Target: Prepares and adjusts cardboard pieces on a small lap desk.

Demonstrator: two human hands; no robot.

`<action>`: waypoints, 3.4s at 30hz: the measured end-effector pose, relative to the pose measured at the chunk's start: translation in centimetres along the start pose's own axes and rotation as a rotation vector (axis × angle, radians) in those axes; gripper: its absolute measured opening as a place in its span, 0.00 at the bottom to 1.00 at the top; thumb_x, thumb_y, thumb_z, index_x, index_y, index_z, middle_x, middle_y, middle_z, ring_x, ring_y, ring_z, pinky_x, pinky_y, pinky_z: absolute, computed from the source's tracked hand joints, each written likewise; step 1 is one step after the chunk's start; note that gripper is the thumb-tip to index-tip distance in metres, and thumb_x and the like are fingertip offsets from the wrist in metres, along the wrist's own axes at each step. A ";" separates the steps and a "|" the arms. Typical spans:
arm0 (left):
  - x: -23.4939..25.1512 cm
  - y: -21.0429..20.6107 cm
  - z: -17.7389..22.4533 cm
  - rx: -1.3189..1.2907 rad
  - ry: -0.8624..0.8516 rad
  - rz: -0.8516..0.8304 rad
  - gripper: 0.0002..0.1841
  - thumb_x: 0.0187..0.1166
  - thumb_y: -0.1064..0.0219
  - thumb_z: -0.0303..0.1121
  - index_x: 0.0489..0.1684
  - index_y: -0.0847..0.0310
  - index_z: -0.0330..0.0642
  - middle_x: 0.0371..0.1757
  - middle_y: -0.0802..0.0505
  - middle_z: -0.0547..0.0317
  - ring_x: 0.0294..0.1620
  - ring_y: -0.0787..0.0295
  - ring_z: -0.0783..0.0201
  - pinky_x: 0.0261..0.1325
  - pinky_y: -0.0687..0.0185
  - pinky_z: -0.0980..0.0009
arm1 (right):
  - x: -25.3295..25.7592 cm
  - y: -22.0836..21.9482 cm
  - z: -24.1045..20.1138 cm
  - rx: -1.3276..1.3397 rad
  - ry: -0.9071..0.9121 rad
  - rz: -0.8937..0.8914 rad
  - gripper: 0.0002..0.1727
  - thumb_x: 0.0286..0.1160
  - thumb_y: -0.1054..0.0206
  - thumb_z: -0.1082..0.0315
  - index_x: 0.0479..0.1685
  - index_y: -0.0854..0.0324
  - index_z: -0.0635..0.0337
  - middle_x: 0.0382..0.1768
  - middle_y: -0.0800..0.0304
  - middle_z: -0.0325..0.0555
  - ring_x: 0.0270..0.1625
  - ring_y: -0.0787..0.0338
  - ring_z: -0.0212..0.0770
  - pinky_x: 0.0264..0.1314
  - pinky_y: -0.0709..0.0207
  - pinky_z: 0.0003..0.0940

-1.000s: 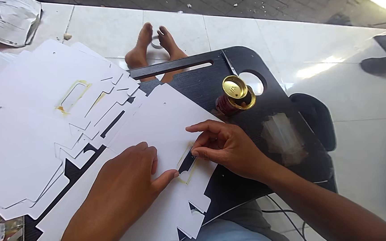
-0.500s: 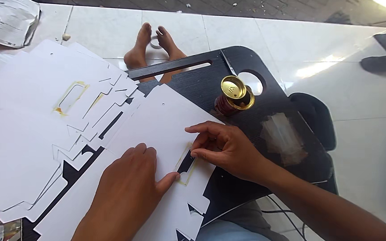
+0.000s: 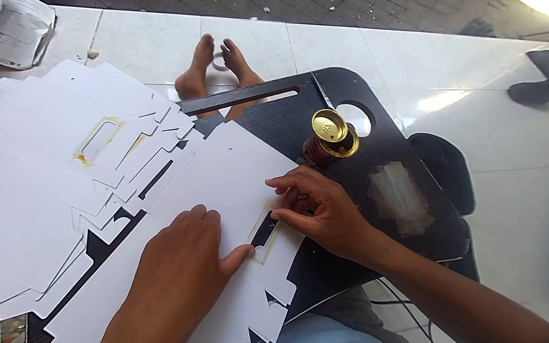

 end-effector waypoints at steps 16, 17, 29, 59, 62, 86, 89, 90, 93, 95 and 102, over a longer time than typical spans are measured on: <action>0.1 -0.2 -0.1 -0.001 0.015 -0.025 0.36 0.64 0.34 0.72 0.23 0.17 0.40 0.25 0.19 0.55 0.28 0.15 0.51 0.23 0.28 0.58 | 0.0 -0.1 0.1 -0.047 0.006 0.027 0.22 0.69 0.23 0.68 0.64 0.16 0.62 0.51 0.16 0.44 0.36 0.13 0.22 0.38 0.15 0.14; 0.1 -0.1 -0.1 -0.003 0.015 -0.024 0.36 0.63 0.34 0.72 0.23 0.17 0.40 0.25 0.19 0.54 0.28 0.15 0.51 0.23 0.28 0.58 | 0.0 -0.1 0.1 -0.047 0.009 0.031 0.22 0.69 0.23 0.68 0.64 0.16 0.62 0.51 0.16 0.44 0.36 0.13 0.22 0.38 0.15 0.13; 0.2 -0.1 -0.1 -0.005 0.020 -0.022 0.36 0.63 0.34 0.72 0.23 0.18 0.40 0.25 0.19 0.54 0.28 0.15 0.52 0.24 0.28 0.58 | -0.1 -0.2 0.0 -0.071 0.008 0.045 0.19 0.69 0.23 0.68 0.58 0.14 0.65 0.53 0.18 0.46 0.35 0.15 0.20 0.36 0.16 0.12; 0.2 -0.1 -0.1 0.000 0.012 -0.037 0.36 0.64 0.33 0.72 0.23 0.17 0.40 0.25 0.18 0.54 0.28 0.15 0.52 0.24 0.27 0.58 | -2.3 -0.7 -2.1 -0.638 0.509 -0.024 0.25 0.77 0.46 0.65 0.72 0.16 0.55 0.58 0.04 0.32 0.62 0.16 0.39 0.71 0.39 0.35; 0.3 -0.2 -0.5 -0.057 -0.017 -0.071 0.33 0.69 0.34 0.68 0.25 0.17 0.40 0.26 0.19 0.56 0.28 0.16 0.54 0.26 0.26 0.58 | -2.4 -0.6 -2.0 -0.625 0.506 -0.005 0.25 0.78 0.46 0.64 0.72 0.17 0.56 0.58 0.04 0.33 0.62 0.16 0.39 0.71 0.39 0.35; -0.1 -0.1 0.2 -0.033 0.047 -0.082 0.39 0.61 0.33 0.74 0.31 0.16 0.37 0.32 0.16 0.50 0.36 0.13 0.48 0.29 0.23 0.55 | -7.6 -2.3 -2.9 -0.366 0.668 -0.259 0.24 0.88 0.53 0.61 0.76 0.22 0.51 0.70 0.12 0.33 0.85 0.30 0.41 0.95 0.70 0.52; -0.3 -0.1 0.7 0.015 0.050 -0.047 0.41 0.56 0.31 0.74 0.31 0.15 0.35 0.33 0.15 0.47 0.38 0.12 0.44 0.29 0.22 0.54 | -7.5 -2.1 -2.5 -0.367 0.641 -0.242 0.25 0.88 0.54 0.60 0.77 0.22 0.52 0.69 0.11 0.34 0.86 0.31 0.41 0.95 0.72 0.53; -0.3 -0.1 0.7 0.022 0.051 -0.046 0.41 0.56 0.30 0.74 0.31 0.16 0.35 0.33 0.15 0.46 0.38 0.12 0.44 0.29 0.22 0.54 | -7.4 -2.0 -2.3 -0.376 0.633 -0.238 0.25 0.88 0.54 0.60 0.77 0.22 0.52 0.69 0.11 0.33 0.86 0.31 0.41 0.95 0.72 0.54; -0.3 -0.1 0.7 0.025 0.056 -0.063 0.41 0.56 0.30 0.74 0.32 0.15 0.34 0.34 0.15 0.46 0.38 0.12 0.44 0.29 0.22 0.54 | -6.8 -0.6 -1.6 -0.429 0.592 -0.198 0.25 0.90 0.56 0.56 0.76 0.22 0.51 0.66 0.10 0.32 0.85 0.31 0.39 0.95 0.73 0.53; -0.3 -0.1 0.8 0.028 0.060 -0.080 0.41 0.58 0.31 0.74 0.33 0.15 0.34 0.35 0.15 0.47 0.39 0.12 0.44 0.30 0.22 0.54 | -6.3 0.5 -1.3 -0.466 0.575 -0.177 0.27 0.89 0.57 0.55 0.77 0.23 0.51 0.65 0.09 0.32 0.84 0.30 0.39 0.95 0.73 0.53; -0.4 0.0 0.8 0.021 0.052 -0.060 0.40 0.58 0.30 0.72 0.33 0.15 0.34 0.35 0.15 0.46 0.38 0.12 0.44 0.29 0.23 0.55 | -6.8 -1.5 -2.0 -0.399 0.621 -0.221 0.26 0.90 0.56 0.56 0.79 0.24 0.51 0.72 0.14 0.33 0.88 0.35 0.41 0.94 0.75 0.59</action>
Point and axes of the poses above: each hand's wrist, its own x-axis towards the middle knuckle, its own y-axis out of the back of the hand, z = x × y, the point moved 8 cm from there along x, towards the middle knuckle
